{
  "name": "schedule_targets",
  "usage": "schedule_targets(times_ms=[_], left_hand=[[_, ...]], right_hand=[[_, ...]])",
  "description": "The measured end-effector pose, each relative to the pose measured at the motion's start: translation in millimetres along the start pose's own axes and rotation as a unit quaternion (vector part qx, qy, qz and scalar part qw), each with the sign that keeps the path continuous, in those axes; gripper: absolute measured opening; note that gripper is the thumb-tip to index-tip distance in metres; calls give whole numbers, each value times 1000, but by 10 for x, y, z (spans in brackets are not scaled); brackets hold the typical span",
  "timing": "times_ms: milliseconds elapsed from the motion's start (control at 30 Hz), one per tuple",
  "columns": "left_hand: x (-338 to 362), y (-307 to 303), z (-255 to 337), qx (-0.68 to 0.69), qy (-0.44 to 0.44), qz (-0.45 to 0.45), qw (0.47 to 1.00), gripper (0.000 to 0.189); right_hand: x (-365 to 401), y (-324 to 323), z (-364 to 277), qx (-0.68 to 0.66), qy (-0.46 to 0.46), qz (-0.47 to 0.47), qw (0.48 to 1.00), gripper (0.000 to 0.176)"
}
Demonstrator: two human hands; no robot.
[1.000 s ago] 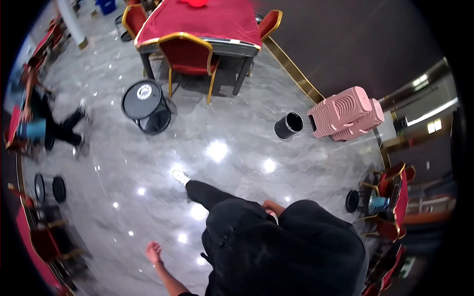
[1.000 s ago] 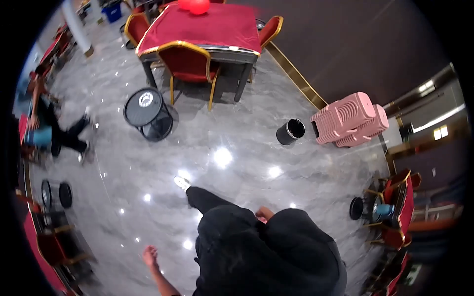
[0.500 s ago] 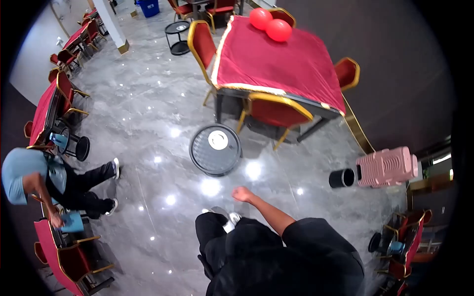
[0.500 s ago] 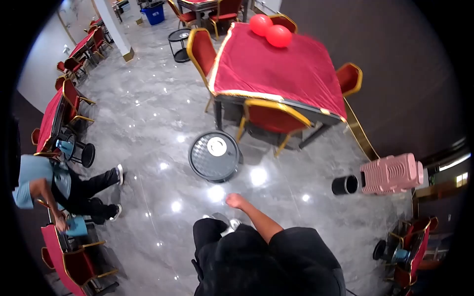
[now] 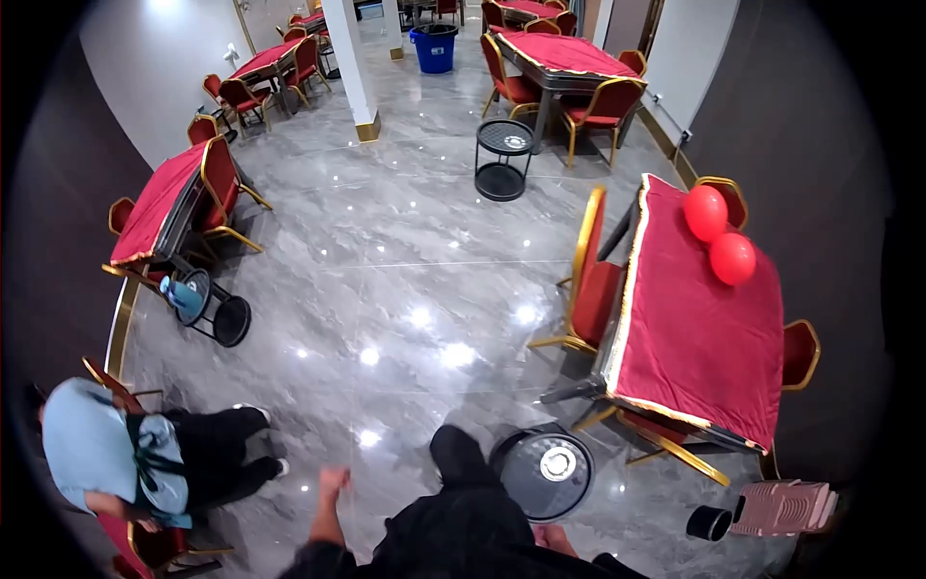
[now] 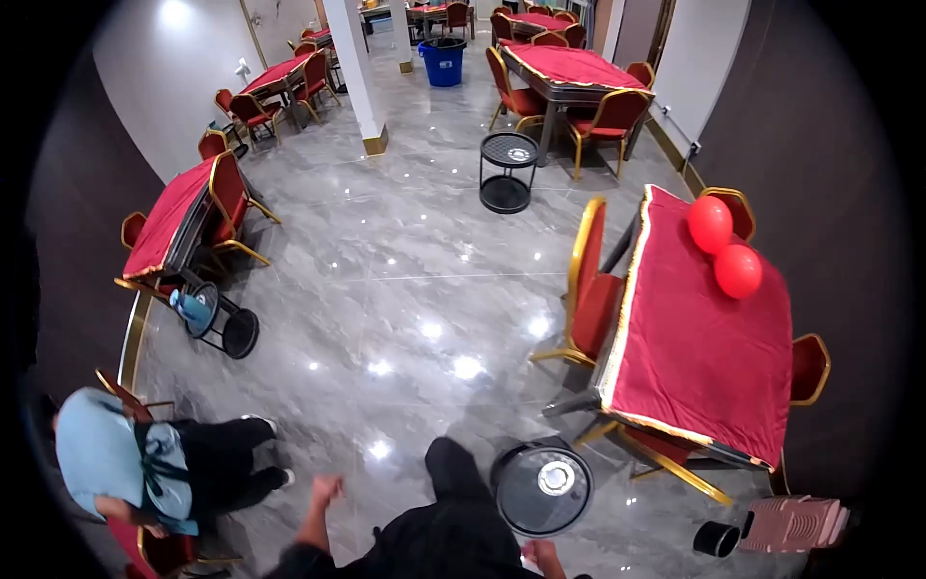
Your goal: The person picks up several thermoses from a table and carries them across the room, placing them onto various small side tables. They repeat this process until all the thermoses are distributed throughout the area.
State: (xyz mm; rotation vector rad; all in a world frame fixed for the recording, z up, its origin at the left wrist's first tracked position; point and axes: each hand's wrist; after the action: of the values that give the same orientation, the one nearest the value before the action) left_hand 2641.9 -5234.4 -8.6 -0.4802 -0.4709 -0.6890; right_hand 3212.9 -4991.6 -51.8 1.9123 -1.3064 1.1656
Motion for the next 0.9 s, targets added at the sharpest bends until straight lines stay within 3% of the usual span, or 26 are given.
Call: schedule_targets(times_ms=[67, 100, 167, 267, 300, 400, 433, 467, 500, 567, 600, 633, 667, 733, 833, 900], left_hand=[[-1336, 5, 1525, 20, -50, 51, 997, 18], [-1986, 21, 2090, -52, -19, 63, 996, 18], [-2836, 237, 3368, 29, 36, 33, 998, 21], [-3774, 547, 4491, -88, 100, 11, 991, 20], [-4038, 607, 4556, -112, 99, -25, 988, 23], [-4529, 683, 3950, -17, -7, -102, 995, 32], [-4467, 565, 3731, -98, -160, -137, 973, 35], [-4405, 449, 3332, -90, -268, -160, 946, 33], [-4356, 420, 3136, -114, -302, -156, 934, 34], [-4456, 378, 3180, -136, -305, -114, 936, 35], [-4610, 356, 3254, -140, -312, -97, 935, 36], [-4848, 333, 3377, -143, -319, -87, 933, 36], [-5102, 295, 3497, -145, -325, -80, 931, 37], [-5749, 187, 3754, -151, -331, -72, 929, 39], [-6883, -38, 4303, -159, -323, -61, 931, 42], [-7802, -241, 4728, -165, -293, -49, 941, 45]], right_hand=[[-174, 271, -400, 64, 35, -12, 997, 20], [-338, 412, -662, 84, 43, -17, 995, 20], [-750, 738, -1262, 118, 48, -29, 991, 20], [-1535, 1230, -2339, 154, 28, -38, 987, 20], [-1783, 1397, -2706, 165, 12, -41, 985, 20], [-2535, 1773, -3914, 216, -49, -44, 974, 20], [-2824, 1886, -4329, 231, -80, -41, 969, 21], [-3095, 2023, -4840, 236, -110, -32, 965, 21], [-3383, 2204, -5478, 216, -140, -16, 966, 21], [-3395, 2940, -7482, 134, -212, 51, 967, 18], [-3754, 3169, -8185, 66, -234, 35, 969, 20], [-4258, 3323, -8827, 102, -239, 0, 966, 20], [-4784, 3486, -9333, 125, -300, -1, 946, 20], [-4547, 4168, -10681, 125, -343, -24, 931, 19], [-4662, 4953, -11801, 111, -385, -20, 916, 18], [-5116, 5194, -11909, 79, -386, -111, 912, 16]])
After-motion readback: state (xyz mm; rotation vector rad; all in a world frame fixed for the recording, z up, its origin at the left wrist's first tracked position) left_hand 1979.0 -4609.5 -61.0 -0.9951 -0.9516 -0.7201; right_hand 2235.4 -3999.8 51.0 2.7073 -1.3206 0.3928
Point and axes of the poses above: each hand's wrist, its own x-axis away from the middle knuckle, its own y-axis out of the palm, z = x × y, and after that the axes turned 5 degrees about -y, right-handed
